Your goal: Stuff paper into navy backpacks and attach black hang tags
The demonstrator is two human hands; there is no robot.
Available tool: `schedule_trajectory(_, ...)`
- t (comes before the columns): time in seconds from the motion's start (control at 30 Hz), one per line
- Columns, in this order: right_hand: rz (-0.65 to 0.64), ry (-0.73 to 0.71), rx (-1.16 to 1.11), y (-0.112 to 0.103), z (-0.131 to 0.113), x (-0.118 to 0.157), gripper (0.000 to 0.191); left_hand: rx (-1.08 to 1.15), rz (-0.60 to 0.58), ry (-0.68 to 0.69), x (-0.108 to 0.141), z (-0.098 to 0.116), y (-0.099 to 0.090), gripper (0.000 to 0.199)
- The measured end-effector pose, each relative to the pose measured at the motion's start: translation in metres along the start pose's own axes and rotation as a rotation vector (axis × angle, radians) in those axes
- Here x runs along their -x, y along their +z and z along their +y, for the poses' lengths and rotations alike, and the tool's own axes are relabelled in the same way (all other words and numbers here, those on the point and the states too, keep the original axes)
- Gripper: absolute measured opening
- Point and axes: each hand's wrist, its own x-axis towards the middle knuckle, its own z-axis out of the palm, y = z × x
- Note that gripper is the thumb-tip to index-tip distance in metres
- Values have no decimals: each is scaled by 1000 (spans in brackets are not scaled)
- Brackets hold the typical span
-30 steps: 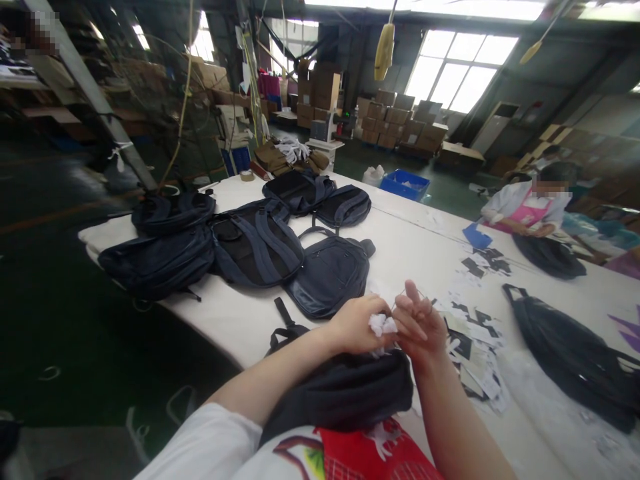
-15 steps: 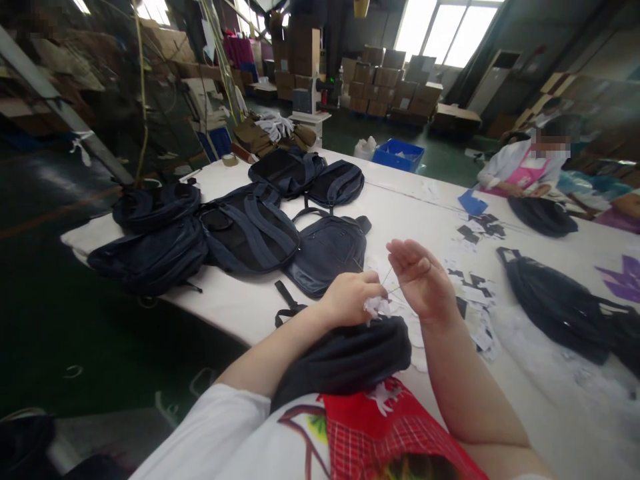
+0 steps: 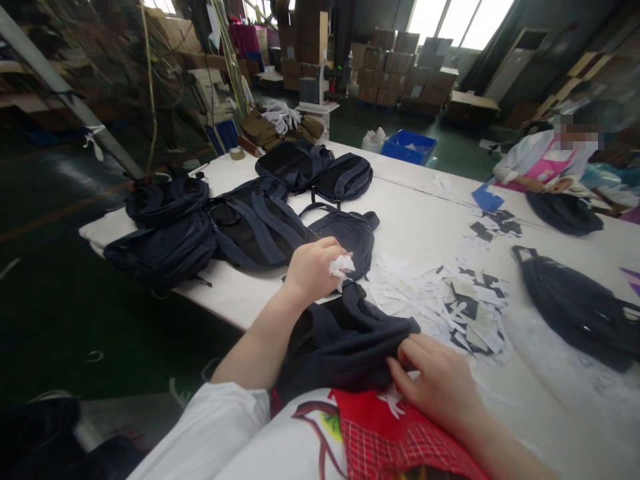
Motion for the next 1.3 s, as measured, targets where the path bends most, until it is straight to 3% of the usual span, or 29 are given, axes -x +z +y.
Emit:
schedule_trajectory(0.13, 258, 47, 125, 34, 11, -24, 32, -115, -140, -48, -4, 19, 34, 24)
schedule_trajectory(0.27, 306, 242, -152, 60, 18, -43, 44, -107, -216, -57, -11, 33, 60, 24)
schedule_trajectory(0.37, 376, 426, -471, 76, 20, -48, 50, -71, -255, -11, -16, 39, 61, 25)
schedule_trajectory(0.5, 491, 537, -735, 80, 23, -53, 48, -92, -277, 85, -14, 43, 56, 27)
schedule_trajectory(0.7, 427, 658, -1052, 74, 20, -62, 48, -184, -200, 99, -7, 43, 51, 28)
schedule_trajectory(0.87, 467, 764, -1290, 72, 27, -74, 48, -252, -247, 294, -5, 40, 54, 18)
schedule_trajectory(0.97, 365, 655, -1150, 60, 36, -85, 53, -271, -244, 285, -6, 37, 51, 19)
schedule_trajectory(1.07, 241, 490, -731, 46, 45, -94, 55, -283, -189, 170, -10, 33, 33, 20)
schedule_trajectory(1.17, 187, 413, -423, 41, 50, -98, 62, -272, -160, 107, -15, 31, 11, 19)
schedule_trajectory(1.3, 182, 346, -423, 44, 50, -100, 69, -287, -247, 224, -16, 35, -2, 12)
